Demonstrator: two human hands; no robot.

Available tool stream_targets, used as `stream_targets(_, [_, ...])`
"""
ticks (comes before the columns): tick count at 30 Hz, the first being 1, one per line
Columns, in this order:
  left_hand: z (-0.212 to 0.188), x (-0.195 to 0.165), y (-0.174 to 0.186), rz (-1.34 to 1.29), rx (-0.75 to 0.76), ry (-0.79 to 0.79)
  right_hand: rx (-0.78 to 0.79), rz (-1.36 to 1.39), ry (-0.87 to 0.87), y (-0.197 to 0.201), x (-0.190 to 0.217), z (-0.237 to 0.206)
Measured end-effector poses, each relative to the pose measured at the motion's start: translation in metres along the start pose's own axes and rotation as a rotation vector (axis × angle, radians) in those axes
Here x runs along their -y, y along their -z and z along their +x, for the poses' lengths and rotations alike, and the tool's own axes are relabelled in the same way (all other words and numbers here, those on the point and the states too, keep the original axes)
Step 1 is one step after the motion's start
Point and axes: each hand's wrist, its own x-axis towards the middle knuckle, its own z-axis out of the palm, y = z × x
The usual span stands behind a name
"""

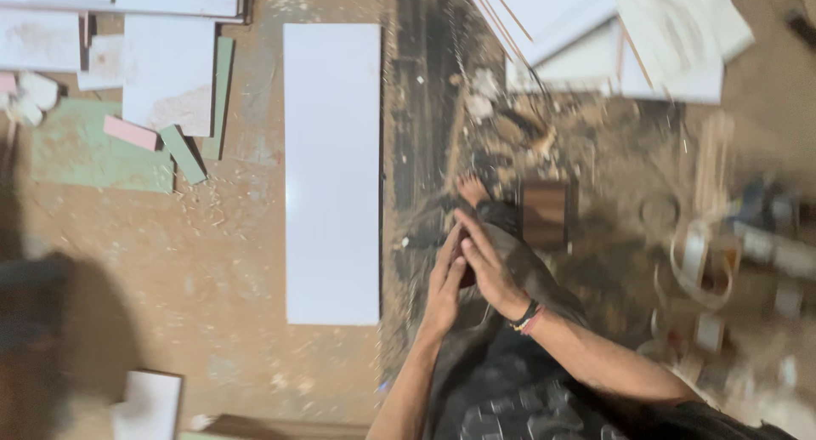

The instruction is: The person sits on the workshop floor and irons white edge banding tape onto the edge of a board, pressing it with a hand iron and smoothing it by hand. They then sand the taped edge with a sanding block, pick up sandpaper from a shelf, and continue sanding and trimming the edge banding on the board.

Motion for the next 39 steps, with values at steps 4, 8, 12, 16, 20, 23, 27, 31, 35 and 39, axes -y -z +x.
stream_targets(4, [0.128,0.088,0.060,0.036,-0.269,0.005,0.320,-0.130,0.014,0.016,-0.099,0.159])
stream_targets(8, [0.243,0.200,0.137,0.027,-0.394,0.041,0.316,-0.233,-0.160,0.024,-0.242,0.322])
stream_targets(12, [0.323,0.296,0.222,0.097,-0.397,0.043,0.371,-1.191,-0.243,0.050,-0.381,0.450])
stream_targets(16, [0.348,0.367,0.291,0.296,-0.351,-0.088,0.592,-1.534,-0.432,0.063,-0.488,0.500])
stream_targets(20, [0.314,0.438,0.334,0.322,-0.452,-0.180,0.644,-1.979,-0.145,0.075,-0.548,0.500])
stream_targets(23, [0.288,0.480,0.342,0.456,-0.525,-0.202,0.463,-1.971,0.241,0.089,-0.549,0.504])
stream_targets(27, [0.244,0.509,0.304,0.493,-0.560,-0.136,0.663,-1.471,0.305,0.093,-0.544,0.507])
stream_targets(31, [0.184,0.481,0.232,0.576,-0.635,-0.225,0.900,-1.222,0.443,0.104,-0.536,0.486])
stream_targets(35, [0.116,0.436,0.171,0.279,-0.776,0.109,1.082,-1.086,0.354,0.161,-0.536,0.457])
stream_targets(39, [0.089,0.413,0.133,0.393,-0.839,-0.224,1.221,-1.154,0.216,0.238,-0.573,0.430])
